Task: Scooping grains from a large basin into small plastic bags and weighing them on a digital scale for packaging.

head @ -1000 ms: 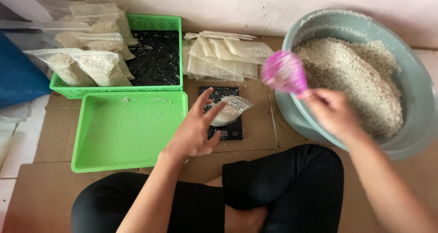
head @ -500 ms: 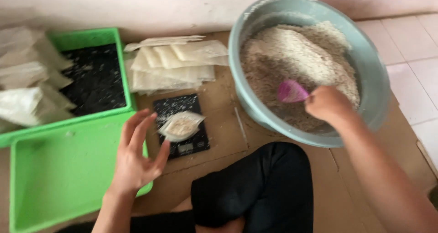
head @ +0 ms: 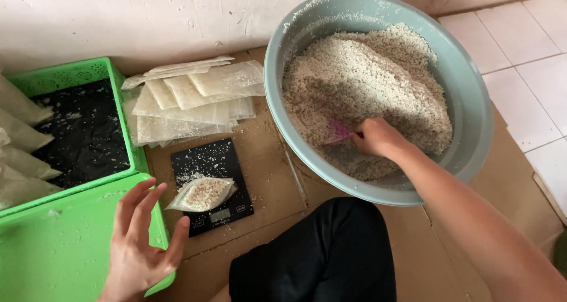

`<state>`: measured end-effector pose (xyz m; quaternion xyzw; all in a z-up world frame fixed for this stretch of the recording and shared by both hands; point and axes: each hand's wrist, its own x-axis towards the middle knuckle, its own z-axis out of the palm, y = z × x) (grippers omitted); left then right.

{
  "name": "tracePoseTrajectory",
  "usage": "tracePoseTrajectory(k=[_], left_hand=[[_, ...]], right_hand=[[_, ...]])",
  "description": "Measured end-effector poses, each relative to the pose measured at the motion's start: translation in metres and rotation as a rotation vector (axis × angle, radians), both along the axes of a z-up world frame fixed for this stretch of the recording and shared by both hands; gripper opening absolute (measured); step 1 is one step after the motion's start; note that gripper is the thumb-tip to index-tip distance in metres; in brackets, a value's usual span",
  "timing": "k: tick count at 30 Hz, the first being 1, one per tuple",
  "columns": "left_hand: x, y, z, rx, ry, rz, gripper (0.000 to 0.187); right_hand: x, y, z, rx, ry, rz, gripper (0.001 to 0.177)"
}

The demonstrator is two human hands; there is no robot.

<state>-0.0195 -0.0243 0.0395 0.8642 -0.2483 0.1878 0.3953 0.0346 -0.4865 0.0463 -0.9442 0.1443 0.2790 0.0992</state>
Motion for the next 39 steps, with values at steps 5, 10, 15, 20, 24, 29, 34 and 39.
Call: tracePoseTrajectory(k=[5, 10, 15, 20, 24, 29, 34, 39], left_hand=[[-0.003, 0.000, 0.003, -0.012, 0.019, -0.001, 0.056], [-0.004, 0.002, 0.007, -0.035, -0.029, -0.015, 0.052], [-0.004, 0.007, 0.002, -0.048, -0.064, -0.064, 0.038], [-0.008, 0.010, -0.007, -0.021, -0.013, -0.115, 0.047], [-0.008, 0.012, -0.012, 0.010, -0.024, -0.184, 0.050], [-0.012, 0.013, -0.007, 0.134, 0.145, -0.180, 0.060], [-0.014, 0.011, -0.002, 0.188, 0.167, -0.100, 0.065], [-0.012, 0.011, -0.001, 0.261, 0.251, -0.109, 0.069]], right_hand=[[-0.010, -0.006, 0.016, 0.073, -0.016, -0.170, 0.032], [-0.027, -0.021, 0.030, 0.023, -0.158, -0.129, 0.045], [-0.053, -0.021, 0.057, 0.014, -0.218, -0.168, 0.030], [-0.079, -0.020, 0.082, -0.013, -0.466, -0.131, 0.030], [-0.094, 0.023, 0.113, 0.018, -0.568, -0.106, 0.036], [-0.098, 0.114, 0.132, 0.159, -0.448, -0.129, 0.039], [-0.090, 0.154, 0.080, 0.343, -0.743, 0.127, 0.018], [-0.071, 0.176, 0.054, 0.353, -0.969, 0.427, 0.013]])
